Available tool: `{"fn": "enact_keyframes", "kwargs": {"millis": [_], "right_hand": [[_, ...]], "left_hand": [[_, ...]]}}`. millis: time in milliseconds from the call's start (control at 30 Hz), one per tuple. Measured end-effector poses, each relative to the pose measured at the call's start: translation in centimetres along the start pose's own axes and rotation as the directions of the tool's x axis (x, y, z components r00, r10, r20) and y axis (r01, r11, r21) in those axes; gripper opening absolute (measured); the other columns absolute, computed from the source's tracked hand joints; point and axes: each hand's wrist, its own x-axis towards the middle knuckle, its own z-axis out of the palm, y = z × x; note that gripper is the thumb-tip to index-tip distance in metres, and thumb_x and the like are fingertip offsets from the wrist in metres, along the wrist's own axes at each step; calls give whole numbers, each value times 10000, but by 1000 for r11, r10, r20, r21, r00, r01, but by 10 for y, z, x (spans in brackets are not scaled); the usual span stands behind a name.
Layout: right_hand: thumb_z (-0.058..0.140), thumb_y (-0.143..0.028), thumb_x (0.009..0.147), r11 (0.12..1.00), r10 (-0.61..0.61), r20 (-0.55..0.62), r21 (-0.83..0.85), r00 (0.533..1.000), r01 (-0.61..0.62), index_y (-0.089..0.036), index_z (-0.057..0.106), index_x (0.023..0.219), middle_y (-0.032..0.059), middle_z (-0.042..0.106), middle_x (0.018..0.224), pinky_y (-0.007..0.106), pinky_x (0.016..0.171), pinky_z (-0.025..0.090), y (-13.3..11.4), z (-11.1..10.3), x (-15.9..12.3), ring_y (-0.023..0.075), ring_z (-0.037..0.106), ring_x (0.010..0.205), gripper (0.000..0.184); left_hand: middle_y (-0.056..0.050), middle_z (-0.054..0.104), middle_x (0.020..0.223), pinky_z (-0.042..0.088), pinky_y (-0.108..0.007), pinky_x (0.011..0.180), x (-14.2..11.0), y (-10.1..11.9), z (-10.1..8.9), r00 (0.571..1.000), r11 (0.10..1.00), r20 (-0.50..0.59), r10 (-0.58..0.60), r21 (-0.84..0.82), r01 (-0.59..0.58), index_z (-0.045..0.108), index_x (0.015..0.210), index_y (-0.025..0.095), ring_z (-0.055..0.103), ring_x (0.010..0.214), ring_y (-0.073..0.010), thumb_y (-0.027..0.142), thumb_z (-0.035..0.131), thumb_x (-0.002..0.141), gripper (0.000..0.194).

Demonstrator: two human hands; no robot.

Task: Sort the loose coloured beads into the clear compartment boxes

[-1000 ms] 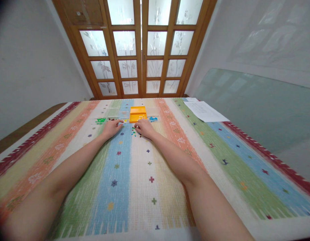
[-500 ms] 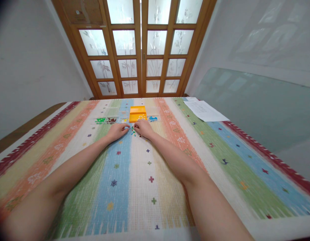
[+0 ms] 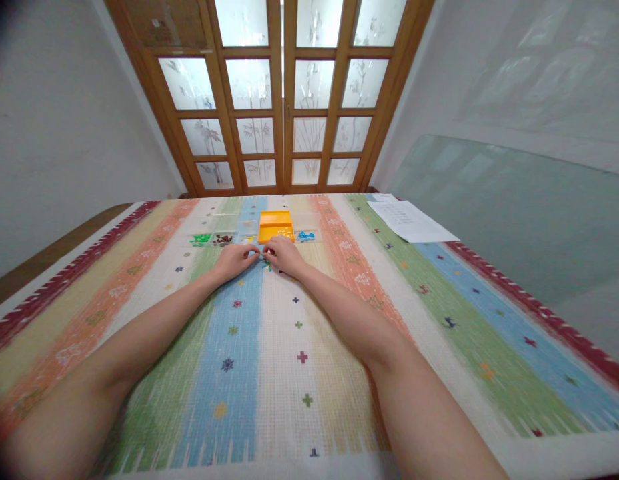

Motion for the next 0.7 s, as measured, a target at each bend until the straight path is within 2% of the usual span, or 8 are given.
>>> {"fn": "enact_keyframes", "kwargs": {"millis": [200,400,567,700], "right_hand": [[695,-238,993,1000,-11,-18,27,1000,11,-212,771,939,47,675,889,322,852,378,0,2,0,217,577,920,96],[667,-215,998,999,50,-23,-15,998,-50,-208,777,966,58,689,912,326,862,385,-1,-1,-1,221,582,929,114],[659,-183,981,988,116,-32,-103,993,-119,-190,779,938,75,705,920,333,856,391,6,-2,-2,228,587,939,128],[656,-180,975,983,137,-28,-122,990,-139,-191,785,939,83,722,946,337,869,400,12,-3,-3,230,599,953,135]], "left_hand": [[-44,747,842,414,-296,720,0,0,0,1000,1000,0,11,16,-11,810,1133,259,668,801,-220,443,573,1015,323],[-52,765,871,428,-300,744,1,-6,-1,998,997,-22,-59,49,60,805,1139,257,687,832,-230,431,576,1017,313],[-56,776,891,427,-306,764,3,-19,-6,988,988,-89,-126,75,132,798,1161,263,697,858,-243,419,568,1022,310],[-71,788,930,416,-306,755,6,-41,-17,958,968,-177,-227,65,242,785,1210,256,702,877,-250,433,549,1028,346]]}}
